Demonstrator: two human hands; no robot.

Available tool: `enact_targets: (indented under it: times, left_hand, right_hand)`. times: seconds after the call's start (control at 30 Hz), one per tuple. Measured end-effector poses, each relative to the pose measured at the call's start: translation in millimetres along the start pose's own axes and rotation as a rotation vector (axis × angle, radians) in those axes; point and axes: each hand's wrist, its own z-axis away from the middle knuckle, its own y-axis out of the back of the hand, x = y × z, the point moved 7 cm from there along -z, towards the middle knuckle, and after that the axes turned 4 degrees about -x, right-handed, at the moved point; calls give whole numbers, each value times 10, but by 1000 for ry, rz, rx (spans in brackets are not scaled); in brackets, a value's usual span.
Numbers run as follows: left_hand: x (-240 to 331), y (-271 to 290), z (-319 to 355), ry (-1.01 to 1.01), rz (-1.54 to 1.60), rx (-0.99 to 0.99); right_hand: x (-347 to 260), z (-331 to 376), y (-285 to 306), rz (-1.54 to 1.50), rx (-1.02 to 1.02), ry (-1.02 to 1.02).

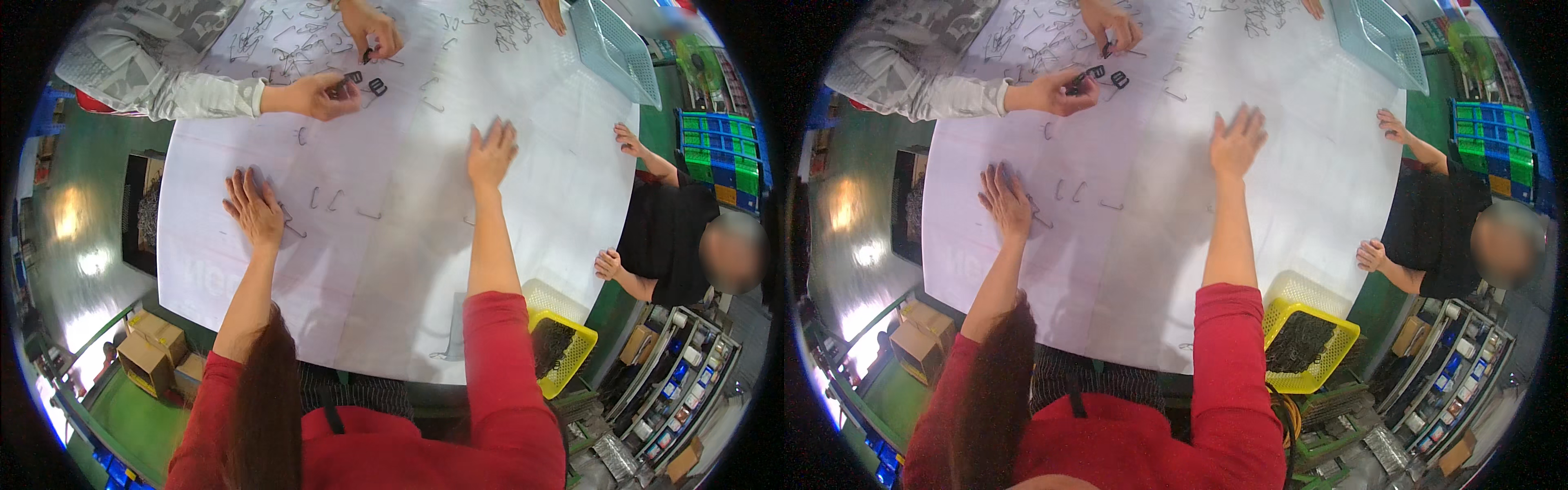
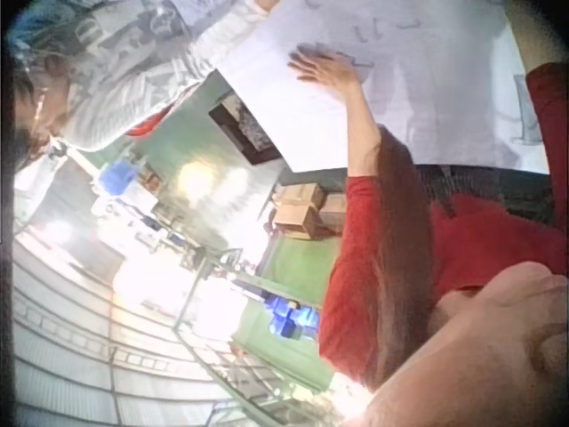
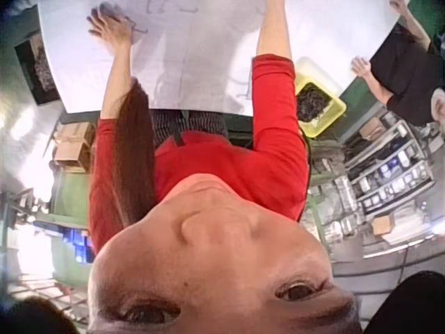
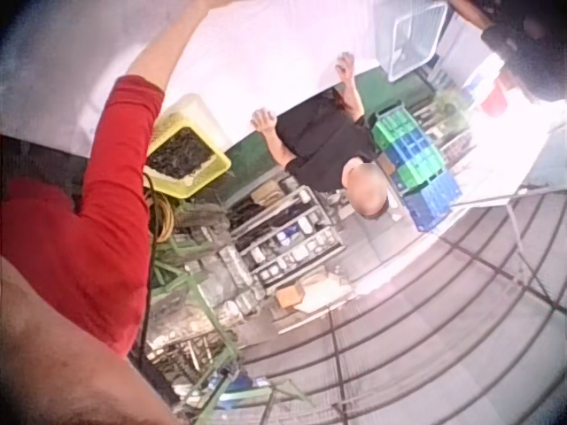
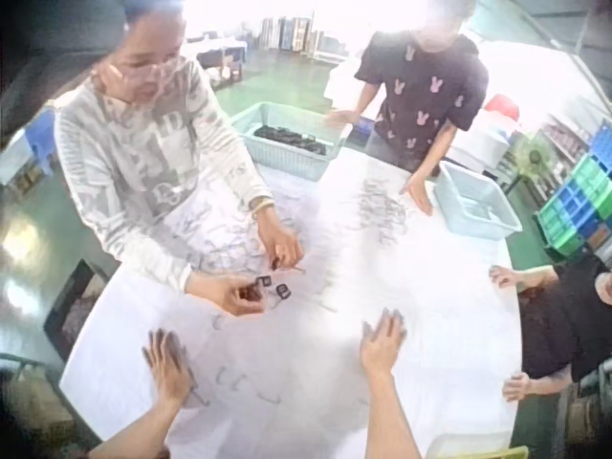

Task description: The person sorts small black plastic fasteners and metal hooks on a white table, placing the fasteners into a yellow basket. The person briefly moves a red chair and retrieves a box from a shelf before returning to the table to continue sorting.

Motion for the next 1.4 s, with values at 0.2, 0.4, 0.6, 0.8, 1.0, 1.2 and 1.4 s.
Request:
enact_targets:
  times: [0.2,0.4,0.6,0.8,1.0,1.2,1.4]
  left_hand:
    - [-59,58,-62,19,16,-15]
    - [3,46,-35,-1,22,-8]
    - [-35,4,-30,14,-12,9]
    - [-110,-108,-38,-3,25,40]
    - [-176,-118,-44,-18,10,31]
    - [-178,-56,-29,-28,-11,86]
    - [-79,-91,22,18,30,25]
  right_hand:
    - [-1318,-320,-310,-133,-173,329]
    - [-1710,533,-140,-406,-305,397]
    - [-136,1269,689,-78,-100,-207]
    - [-856,1807,229,-109,-85,-78]
    - [-2284,1832,154,-472,-306,80]
    - [-1112,1543,504,-227,30,-112]
    - [-443,955,900,-173,150,-160]
